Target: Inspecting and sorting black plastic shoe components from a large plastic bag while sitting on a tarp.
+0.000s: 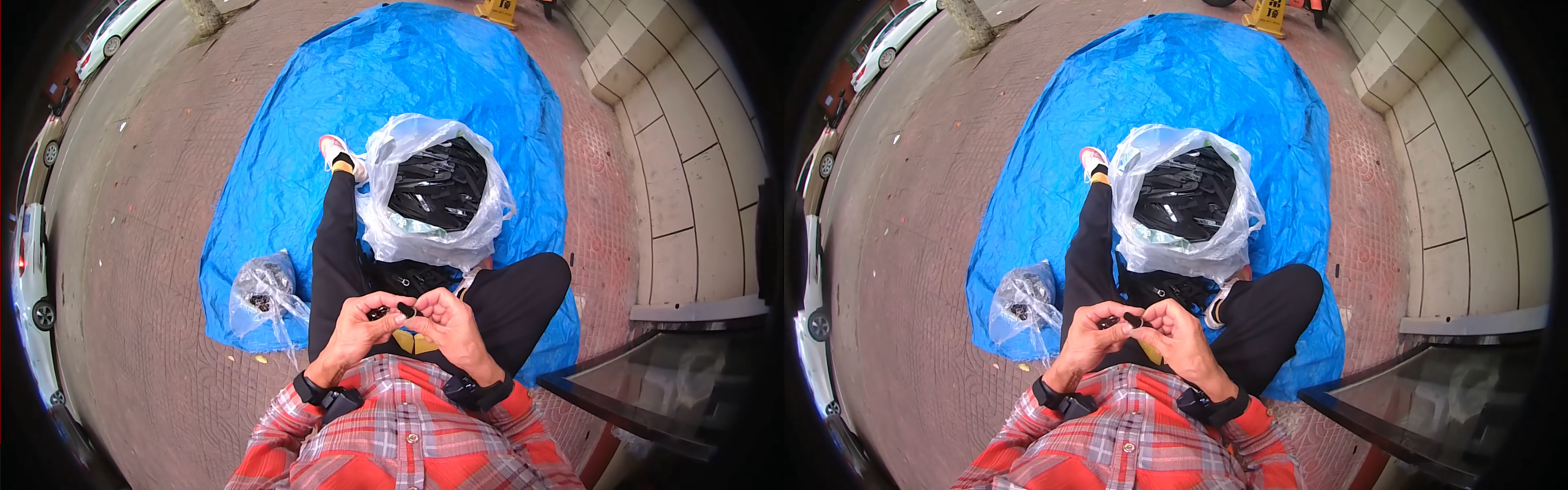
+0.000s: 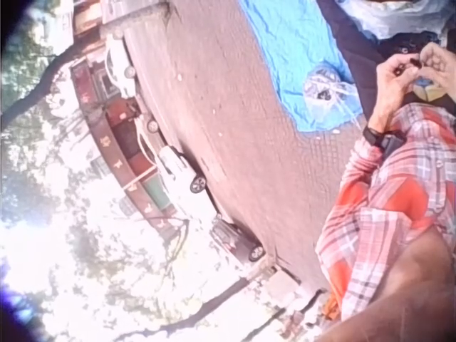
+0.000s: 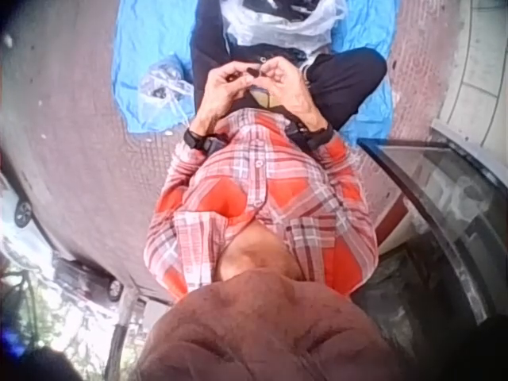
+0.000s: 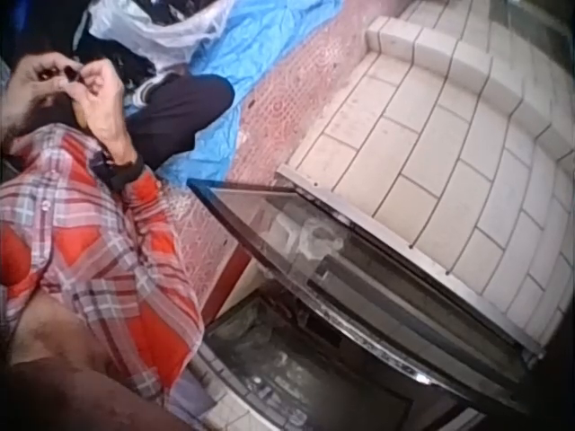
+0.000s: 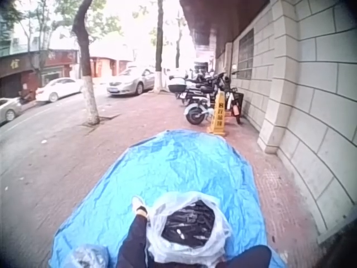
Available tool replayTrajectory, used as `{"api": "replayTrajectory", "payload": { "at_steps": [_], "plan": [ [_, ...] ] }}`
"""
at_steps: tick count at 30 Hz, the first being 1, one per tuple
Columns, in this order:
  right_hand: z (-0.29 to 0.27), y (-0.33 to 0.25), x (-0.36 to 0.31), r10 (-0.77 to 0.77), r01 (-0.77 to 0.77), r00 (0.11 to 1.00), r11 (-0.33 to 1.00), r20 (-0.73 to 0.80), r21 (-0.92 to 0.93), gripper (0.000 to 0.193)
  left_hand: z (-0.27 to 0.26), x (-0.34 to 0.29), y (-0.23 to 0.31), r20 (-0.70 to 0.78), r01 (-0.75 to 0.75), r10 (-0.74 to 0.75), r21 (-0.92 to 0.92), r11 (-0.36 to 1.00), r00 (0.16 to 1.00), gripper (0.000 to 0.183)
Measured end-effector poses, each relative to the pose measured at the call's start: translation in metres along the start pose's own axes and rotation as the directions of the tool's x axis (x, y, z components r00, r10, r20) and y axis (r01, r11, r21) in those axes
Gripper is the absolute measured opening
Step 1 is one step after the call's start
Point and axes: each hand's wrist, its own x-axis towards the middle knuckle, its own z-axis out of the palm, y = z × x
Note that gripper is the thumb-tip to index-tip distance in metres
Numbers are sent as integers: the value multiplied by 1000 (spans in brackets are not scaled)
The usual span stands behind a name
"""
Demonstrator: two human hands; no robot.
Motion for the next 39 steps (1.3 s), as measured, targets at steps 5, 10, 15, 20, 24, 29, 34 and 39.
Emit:
{"api": "replayTrajectory", "payload": {
  "at_steps": [5,10,15,20,24,29,34,39],
  "plan": [
    [-22,-21,3,281,-312,922,947,268,81,20,-13,-4,0,-36,-94,95,10,996,995,22],
    [-15,-27,3,268,-306,919,947,289,95,15,-5,-8,7,28,-59,55,149,987,998,20],
    [-15,-16,4,250,-315,920,930,302,191,13,-2,-9,4,3,-164,173,343,925,985,18],
    [4,-19,10,-552,394,833,634,-32,-666,17,0,3,-12,-157,-175,238,336,926,959,18],
    [20,-15,5,-377,313,926,721,30,-618,17,6,7,-10,-62,-353,521,668,655,851,19],
    [21,6,15,-453,313,886,741,-98,-594,11,14,7,-11,-141,-305,452,561,769,881,15],
    [25,16,20,28,-37,976,999,-214,-35,32,17,10,4,-225,-143,344,611,779,912,16],
    [30,28,21,-162,133,952,983,-259,-127,30,11,13,-5,75,-349,588,862,369,805,15]
  ]
}}
